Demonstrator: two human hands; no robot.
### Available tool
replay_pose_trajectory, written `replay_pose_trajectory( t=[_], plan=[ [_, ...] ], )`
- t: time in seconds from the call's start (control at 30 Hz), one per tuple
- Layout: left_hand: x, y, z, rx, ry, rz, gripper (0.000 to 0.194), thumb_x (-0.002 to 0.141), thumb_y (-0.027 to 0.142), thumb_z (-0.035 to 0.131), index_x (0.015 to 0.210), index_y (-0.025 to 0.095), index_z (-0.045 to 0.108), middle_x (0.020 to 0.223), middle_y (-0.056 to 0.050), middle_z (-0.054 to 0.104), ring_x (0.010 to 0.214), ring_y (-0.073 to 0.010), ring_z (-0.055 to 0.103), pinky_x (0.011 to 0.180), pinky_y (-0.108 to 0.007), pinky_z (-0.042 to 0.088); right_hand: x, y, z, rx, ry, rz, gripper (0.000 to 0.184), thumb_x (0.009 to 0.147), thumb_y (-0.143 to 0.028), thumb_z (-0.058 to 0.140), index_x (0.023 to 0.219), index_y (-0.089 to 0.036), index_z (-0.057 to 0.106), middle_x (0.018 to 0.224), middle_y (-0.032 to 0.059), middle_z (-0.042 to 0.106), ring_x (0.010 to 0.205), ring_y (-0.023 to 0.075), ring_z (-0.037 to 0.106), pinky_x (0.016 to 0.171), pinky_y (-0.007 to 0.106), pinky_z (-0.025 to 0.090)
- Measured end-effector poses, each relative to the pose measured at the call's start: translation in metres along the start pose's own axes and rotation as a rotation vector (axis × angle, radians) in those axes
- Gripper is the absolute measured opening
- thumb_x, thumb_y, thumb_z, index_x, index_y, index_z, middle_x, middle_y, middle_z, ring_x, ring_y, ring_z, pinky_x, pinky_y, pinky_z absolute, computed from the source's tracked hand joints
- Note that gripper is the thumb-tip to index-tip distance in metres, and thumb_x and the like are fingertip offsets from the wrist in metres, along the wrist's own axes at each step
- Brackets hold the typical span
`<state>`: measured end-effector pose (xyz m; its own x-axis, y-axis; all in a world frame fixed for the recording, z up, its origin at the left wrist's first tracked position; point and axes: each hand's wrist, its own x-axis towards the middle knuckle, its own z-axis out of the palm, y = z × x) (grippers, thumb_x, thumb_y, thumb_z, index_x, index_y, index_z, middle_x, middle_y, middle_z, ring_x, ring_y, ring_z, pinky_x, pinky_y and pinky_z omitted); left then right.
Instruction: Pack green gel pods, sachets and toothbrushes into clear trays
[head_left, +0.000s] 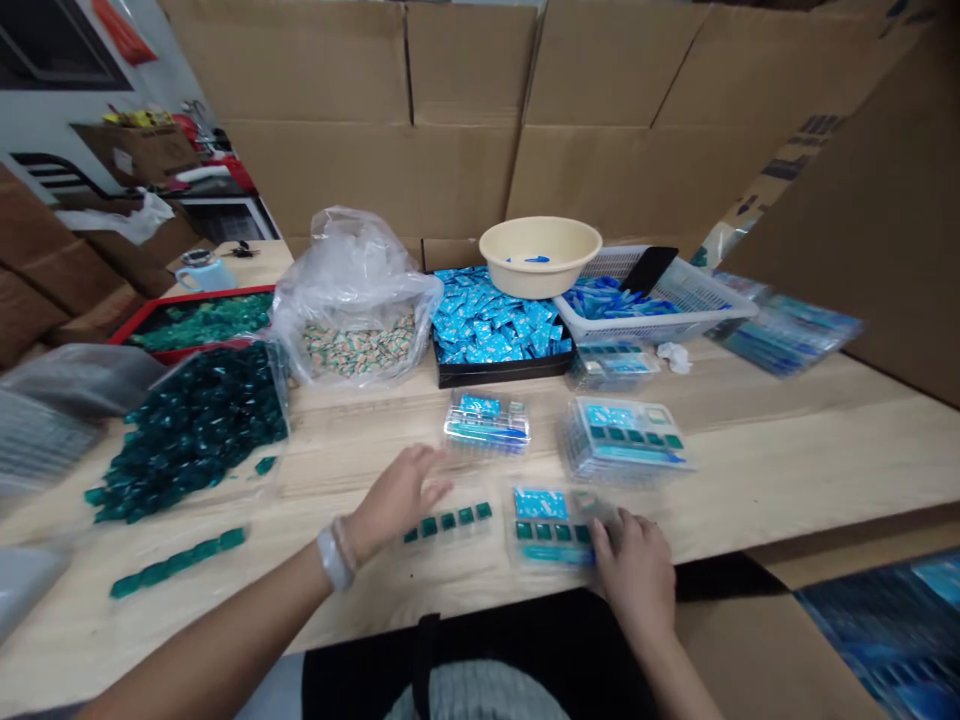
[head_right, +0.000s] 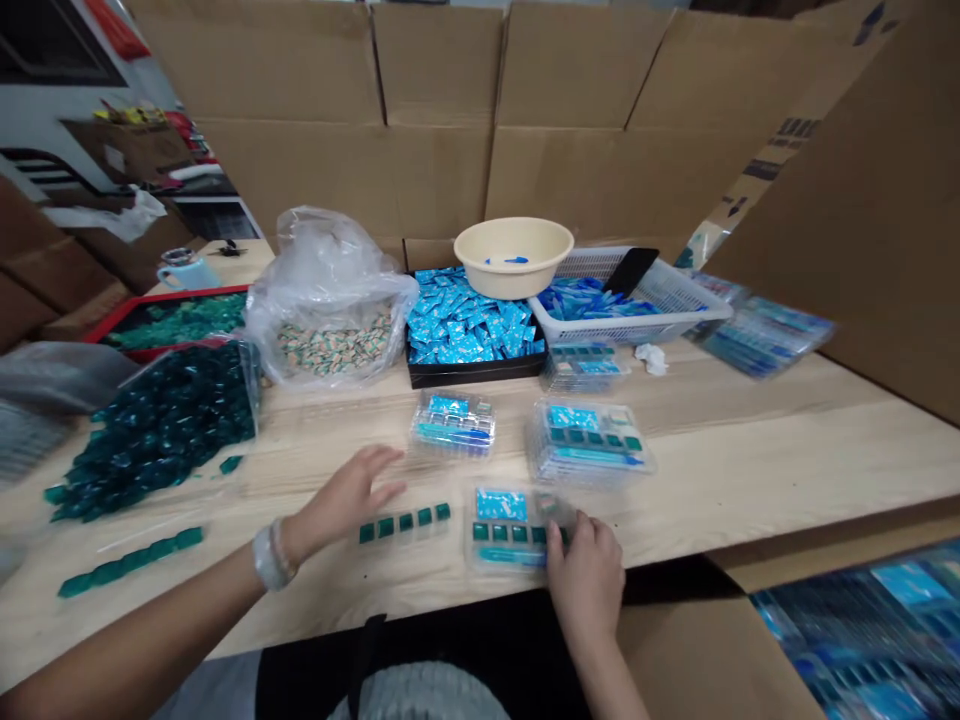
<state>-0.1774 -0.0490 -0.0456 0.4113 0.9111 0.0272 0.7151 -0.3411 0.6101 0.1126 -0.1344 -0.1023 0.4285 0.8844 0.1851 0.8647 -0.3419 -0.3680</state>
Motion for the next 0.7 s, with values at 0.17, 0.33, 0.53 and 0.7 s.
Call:
replay_pose_trajectory(
  t=[0.17, 0.33, 0.53, 0.7],
  plan=[
    [-0.070, -0.017, 0.022, 0.049, 0.100, -0.262, 0.067, 0.062, 0.049, 0.061, 0.117, 0.015, 0.044, 0.124, -0.016, 0.042, 0.116, -0.0313, 0.034, 0.093, -0.046, 0.032, -0.007, -0.073, -0.003, -0.032, -0.111, -0.458, 0.030, 0.082, -0.030, 0.038, 0.095, -0.014, 0.060, 0.094, 0.0134, 0.058, 0.090, 0.0262, 0.047, 0.078, 0.039, 0.034],
    [-0.076, -0.033, 0.039, -0.160, 0.144, -0.506, 0.021, 0.070, 0.035, 0.050, 0.076, 0.015, 0.052, 0.075, -0.008, 0.056, 0.076, -0.0232, 0.054, 0.073, -0.040, 0.043, 0.003, -0.135, 0.021, -0.163, -0.351, -0.528, 0.022, 0.078, -0.027, 0.048, 0.073, -0.013, 0.064, 0.088, 0.0146, 0.059, 0.090, 0.0286, 0.045, 0.075, 0.040, 0.031],
    [-0.072, -0.034, 0.039, -0.758, 0.285, -0.550, 0.036, 0.066, 0.038, 0.051, 0.093, 0.019, 0.035, 0.079, -0.003, 0.055, 0.069, -0.0170, 0.058, 0.064, -0.033, 0.048, 0.000, -0.130, 0.026, 0.125, -0.376, -0.362, 0.016, 0.077, -0.029, 0.048, 0.071, -0.017, 0.056, 0.075, 0.0077, 0.060, 0.079, 0.0230, 0.051, 0.068, 0.033, 0.034],
    [-0.026, -0.019, 0.005, -0.870, 0.228, -0.491, 0.042, 0.064, 0.039, 0.056, 0.094, 0.017, 0.037, 0.068, 0.001, 0.055, 0.055, -0.0120, 0.055, 0.052, -0.026, 0.045, 0.027, -0.125, 0.015, 0.778, -0.335, -0.134, 0.028, 0.075, -0.042, 0.048, 0.086, -0.017, 0.048, 0.067, 0.0015, 0.057, 0.061, 0.0155, 0.053, 0.058, 0.026, 0.039]
  ],
)
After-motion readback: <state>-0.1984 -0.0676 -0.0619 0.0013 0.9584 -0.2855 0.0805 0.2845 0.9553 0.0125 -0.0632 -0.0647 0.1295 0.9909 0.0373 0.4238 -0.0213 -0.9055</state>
